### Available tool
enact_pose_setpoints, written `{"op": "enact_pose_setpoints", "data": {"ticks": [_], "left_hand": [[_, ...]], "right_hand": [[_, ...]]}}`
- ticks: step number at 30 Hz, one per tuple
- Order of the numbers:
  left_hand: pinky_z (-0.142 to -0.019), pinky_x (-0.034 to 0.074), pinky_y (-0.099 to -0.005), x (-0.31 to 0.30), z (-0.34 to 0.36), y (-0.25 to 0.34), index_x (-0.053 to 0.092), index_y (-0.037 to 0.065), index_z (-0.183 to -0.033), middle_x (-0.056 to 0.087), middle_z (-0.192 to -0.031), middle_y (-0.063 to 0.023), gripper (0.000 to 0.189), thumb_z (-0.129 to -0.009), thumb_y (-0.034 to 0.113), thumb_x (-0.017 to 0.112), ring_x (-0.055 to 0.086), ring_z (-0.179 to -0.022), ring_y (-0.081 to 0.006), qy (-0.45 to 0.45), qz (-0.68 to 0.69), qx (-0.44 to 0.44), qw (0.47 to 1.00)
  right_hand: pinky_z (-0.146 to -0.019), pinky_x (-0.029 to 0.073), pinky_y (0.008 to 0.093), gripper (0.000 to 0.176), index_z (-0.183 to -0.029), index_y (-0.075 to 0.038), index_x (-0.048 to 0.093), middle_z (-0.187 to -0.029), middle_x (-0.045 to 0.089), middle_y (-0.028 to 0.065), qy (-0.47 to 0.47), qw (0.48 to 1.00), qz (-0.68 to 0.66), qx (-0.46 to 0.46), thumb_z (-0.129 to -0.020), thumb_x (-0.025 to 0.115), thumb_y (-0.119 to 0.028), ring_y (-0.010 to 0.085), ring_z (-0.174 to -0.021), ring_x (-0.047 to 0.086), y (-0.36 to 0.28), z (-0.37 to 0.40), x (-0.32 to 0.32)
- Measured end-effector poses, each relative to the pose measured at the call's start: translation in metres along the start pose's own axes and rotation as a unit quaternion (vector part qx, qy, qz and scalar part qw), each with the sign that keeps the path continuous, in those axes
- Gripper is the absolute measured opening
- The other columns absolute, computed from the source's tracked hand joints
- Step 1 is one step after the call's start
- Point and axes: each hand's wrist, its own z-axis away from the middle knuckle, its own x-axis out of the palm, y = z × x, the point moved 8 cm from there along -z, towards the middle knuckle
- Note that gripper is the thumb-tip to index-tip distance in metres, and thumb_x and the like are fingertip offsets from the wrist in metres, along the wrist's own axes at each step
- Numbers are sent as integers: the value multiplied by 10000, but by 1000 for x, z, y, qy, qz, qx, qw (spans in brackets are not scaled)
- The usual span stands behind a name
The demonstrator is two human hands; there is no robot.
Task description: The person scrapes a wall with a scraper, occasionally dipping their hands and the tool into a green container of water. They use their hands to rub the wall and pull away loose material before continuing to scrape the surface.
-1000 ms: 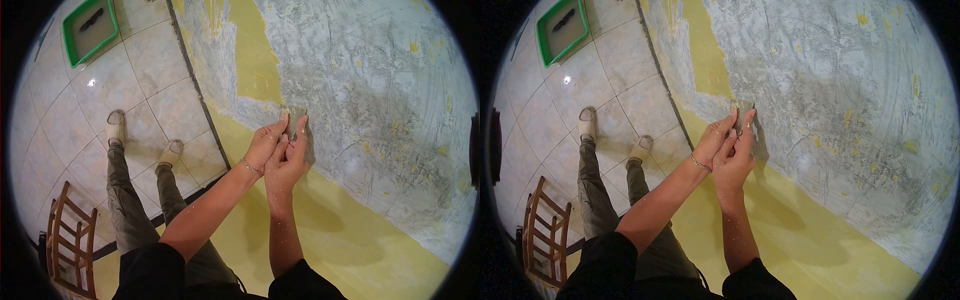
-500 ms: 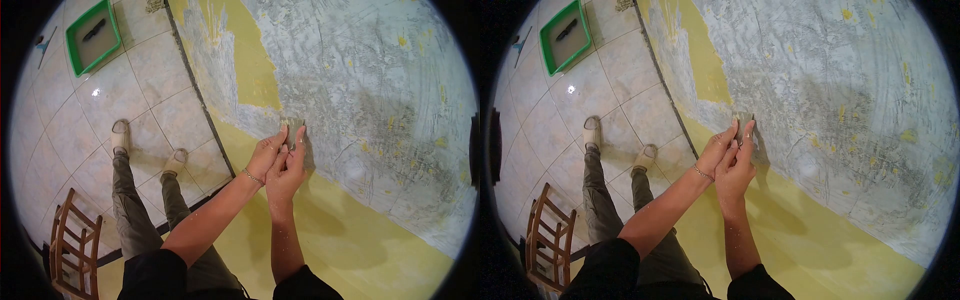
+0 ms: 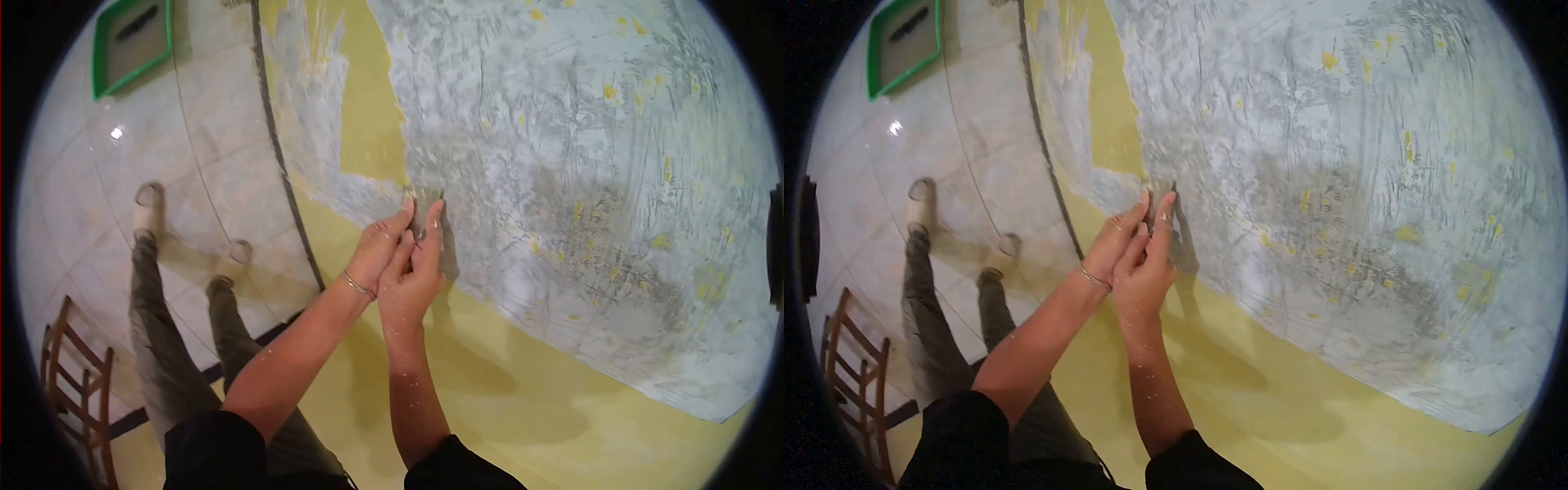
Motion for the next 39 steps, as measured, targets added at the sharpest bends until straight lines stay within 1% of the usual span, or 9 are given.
{"op": "enact_pose_setpoints", "data": {"ticks": [5, 8, 11, 13, 17, 20, 23, 31, 39], "left_hand": [[-458, 392, -222, -3, -13, -14, 629, 127, -806, 534, -627, 44, 440, -1000, 518, 576, 478, -514, -55, -15, 35, -2, 999], [-454, 382, -224, -11, -10, -9, 608, 142, -794, 535, -635, 48, 434, -992, 527, 587, 474, -514, -51, 3, -6, 8, 1000], [-452, 373, -228, -11, -10, -10, 590, 153, -762, 535, -629, 50, 439, -990, 528, 589, 471, -514, -49, 5, -7, 0, 1000], [-453, 373, -229, -8, -9, -11, 590, 156, -751, 535, -625, 51, 446, -989, 533, 590, 471, -515, -48, -20, 22, -2, 1000], [-457, 385, -231, -5, -7, -12, 598, 160, -749, 538, -622, 51, 440, -989, 529, 593, 477, -517, -50, -14, 0, -8, 1000], [-460, 392, -232, -6, -6, -7, 603, 163, -758, 542, -624, 50, 432, -988, 529, 594, 482, -517, -51, 13, 5, 14, 1000], [-461, 394, -232, -12, -11, -15, 607, 164, -769, 547, -625, 48, 426, -988, 528, 594, 486, -516, -53, 2, 5, -13, 1000], [-462, 392, -238, -10, -12, 2, 609, 158, -788, 541, -625, 44, 422, -991, 527, 590, 483, -514, -59, 5, -6, 13, 1000], [-475, 399, -240, -17, -18, -10, 628, 146, -852, 551, -678, 51, 415, -991, 535, 584, 501, -564, -60, -8, -26, -14, 1000]], "right_hand": [[-548, 418, 207, 533, -1505, 0, 413, -665, 568, 44, 6, 999, -14, -29, -984, 525, 6, 42, -580, 491, -2, -3, -8], [-633, 544, 283, 512, -1492, -15, 427, -1307, 635, 212, -53, 994, 4, 94, -992, 531, -42, 219, -762, 737, 10, 2, 2], [-559, 435, 204, 541, -1501, 33, 403, -682, 582, 27, 4, 1000, -18, 4, -972, 520, 44, 45, -594, 501, 7, 2, 3], [-584, 528, 257, 505, -1487, -4, 429, -1263, 672, 185, 24, 999, -33, -2, -994, 531, -42, 139, -720, 724, 11, 4, 1], [-596, 465, 213, 539, -1509, 30, 389, -740, 622, 42, 3, 999, -27, 24, -984, 509, 42, 47, -647, 551, 6, 5, -3], [-620, 547, 291, 506, -1488, -4, 428, -1257, 667, 210, -1, 998, -39, 51, -993, 525, -36, 206, -727, 738, 11, 5, 1], [-628, 495, 225, 538, -1515, 19, 385, -853, 696, 97, 39, 997, -53, -28, -989, 496, 48, 54, -721, 617, 1, 6, 2], [-689, 569, 309, 527, -1496, -9, 416, -1325, 622, 227, 1, 998, -45, 44, -980, 522, -9, 238, -848, 753, 12, 0, 11], [-727, 509, 281, 503, -1483, 4, 433, -1095, 706, 204, 11, 999, -43, 18, -988, 519, -22, 132, -792, 637, 0, -9, 14]]}}
